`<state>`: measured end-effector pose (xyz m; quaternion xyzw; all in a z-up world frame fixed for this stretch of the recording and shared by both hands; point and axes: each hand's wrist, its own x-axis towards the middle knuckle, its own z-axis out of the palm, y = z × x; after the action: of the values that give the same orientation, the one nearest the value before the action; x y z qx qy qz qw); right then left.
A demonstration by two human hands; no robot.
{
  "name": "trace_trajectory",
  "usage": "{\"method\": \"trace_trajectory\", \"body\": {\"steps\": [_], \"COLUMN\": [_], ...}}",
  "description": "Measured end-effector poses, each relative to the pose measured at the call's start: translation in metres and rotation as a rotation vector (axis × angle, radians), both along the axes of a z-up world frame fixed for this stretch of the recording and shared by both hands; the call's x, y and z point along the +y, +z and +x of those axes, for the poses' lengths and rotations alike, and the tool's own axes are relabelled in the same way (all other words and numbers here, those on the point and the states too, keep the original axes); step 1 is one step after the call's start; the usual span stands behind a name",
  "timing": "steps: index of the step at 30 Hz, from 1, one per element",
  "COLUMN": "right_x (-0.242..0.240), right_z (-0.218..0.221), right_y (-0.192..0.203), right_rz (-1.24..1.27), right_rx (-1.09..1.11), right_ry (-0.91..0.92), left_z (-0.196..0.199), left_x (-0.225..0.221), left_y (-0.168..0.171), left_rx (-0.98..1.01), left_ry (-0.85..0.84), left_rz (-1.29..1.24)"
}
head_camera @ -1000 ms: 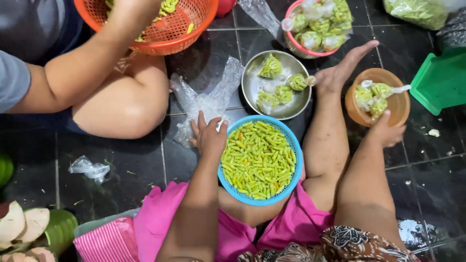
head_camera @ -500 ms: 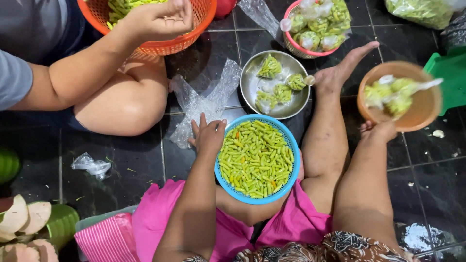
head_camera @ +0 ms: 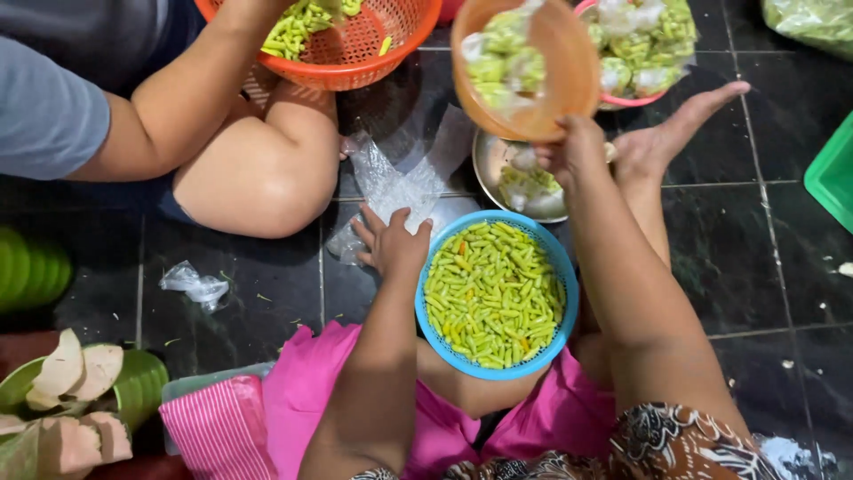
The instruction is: Manually filling small plastic bags with green chilies from a basket while sitting on the floor.
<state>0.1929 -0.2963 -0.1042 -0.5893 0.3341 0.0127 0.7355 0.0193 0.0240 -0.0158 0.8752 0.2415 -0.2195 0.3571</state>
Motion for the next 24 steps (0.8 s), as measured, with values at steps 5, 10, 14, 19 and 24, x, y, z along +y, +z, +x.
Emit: {"method": "trace_trajectory", "body": {"steps": [5, 10, 14, 19, 24], "right_x": [0.059, 0.053, 0.053, 0.038, 0.050], "right_z": [0.055, 0.092, 0.075, -0.006, -0.184], "right_y": [0.027, -0.001, 0.004, 0.050, 0.114], "right_rz": [-0.003, -0.072, -0.045, -0.215, -0.063], "right_rx": [0.076, 0.012, 0.006, -0.031, -0.183], "right_ry": [-0.009, -0.139, 0.134, 0.334, 0.404], "left_z": [0.009, 0.012, 0.013, 0.014, 0.007], "left_x": [0.001, 0.001, -0.001, 0.000, -0.005], "left_y": [-0.003, 0.000, -0.019, -0.036, -0.045], "left_rx": [0.109, 0.138, 0.115, 0.051, -0.328], "left_ry": [-0.028, -0.077, -0.135, -0.218, -0.031], "left_rz": [-0.055, -0.111, -0.155, -0.183, -0.519]}}
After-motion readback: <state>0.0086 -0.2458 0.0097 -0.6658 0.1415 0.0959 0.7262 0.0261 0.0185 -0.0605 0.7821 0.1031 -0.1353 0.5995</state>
